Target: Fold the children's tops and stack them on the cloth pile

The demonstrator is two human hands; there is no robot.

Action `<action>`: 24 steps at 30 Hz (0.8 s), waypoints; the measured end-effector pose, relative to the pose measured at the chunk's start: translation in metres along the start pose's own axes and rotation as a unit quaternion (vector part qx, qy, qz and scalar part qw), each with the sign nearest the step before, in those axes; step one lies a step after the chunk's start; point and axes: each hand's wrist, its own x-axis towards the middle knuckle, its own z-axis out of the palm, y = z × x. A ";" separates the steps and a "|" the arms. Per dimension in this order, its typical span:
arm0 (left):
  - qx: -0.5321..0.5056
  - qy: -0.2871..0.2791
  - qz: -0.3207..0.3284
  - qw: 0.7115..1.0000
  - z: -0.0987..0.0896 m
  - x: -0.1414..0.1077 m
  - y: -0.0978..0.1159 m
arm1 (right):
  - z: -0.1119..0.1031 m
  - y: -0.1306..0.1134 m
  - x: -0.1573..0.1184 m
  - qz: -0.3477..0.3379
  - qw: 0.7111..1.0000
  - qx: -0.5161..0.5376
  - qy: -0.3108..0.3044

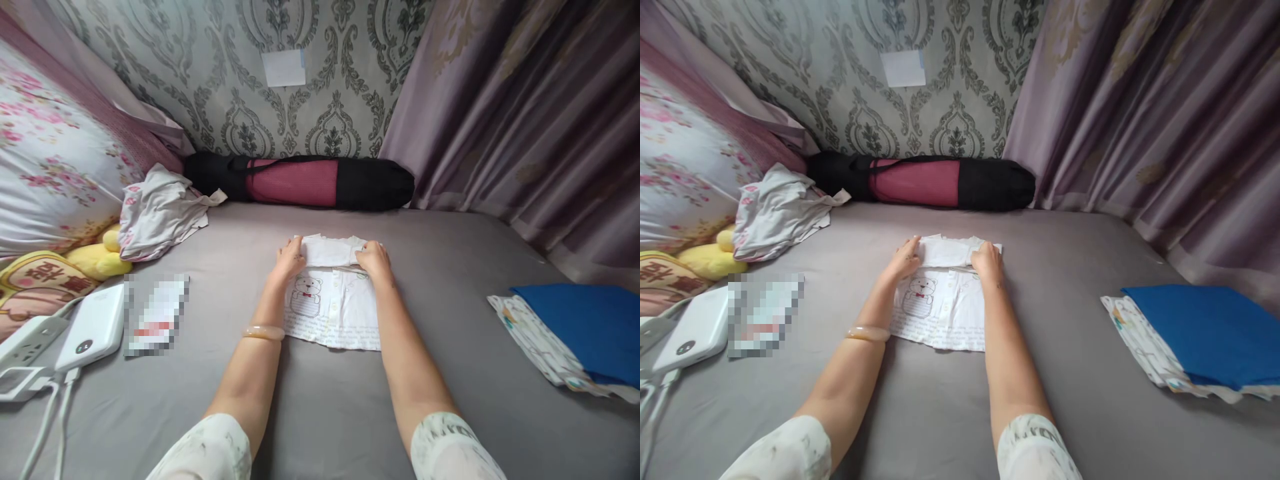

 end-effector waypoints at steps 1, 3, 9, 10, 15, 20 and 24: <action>0.004 0.013 0.007 1.000 -0.001 -0.001 0.005 | -0.004 -0.005 -0.005 -0.004 0.999 -0.030 0.019; 0.011 0.037 0.033 0.999 0.000 -0.002 0.016 | -0.006 -0.016 -0.014 -0.032 0.997 -0.051 0.039; 0.045 0.053 0.107 0.992 0.025 -0.002 0.036 | 0.022 -0.038 -0.032 -0.218 0.972 -0.076 -0.041; 0.055 0.049 0.107 0.992 0.029 -0.002 0.035 | 0.027 -0.039 -0.034 -0.225 0.970 -0.081 -0.055; 0.088 0.015 0.074 0.993 0.039 -0.001 0.024 | 0.041 -0.037 -0.039 -0.219 0.968 -0.094 -0.072; 0.100 -0.002 0.064 0.993 0.041 0.001 0.019 | 0.044 -0.036 -0.039 -0.209 0.970 -0.097 -0.073; 0.107 -0.006 0.065 0.992 0.041 0.001 0.020 | 0.042 -0.037 -0.036 -0.206 0.971 -0.084 -0.088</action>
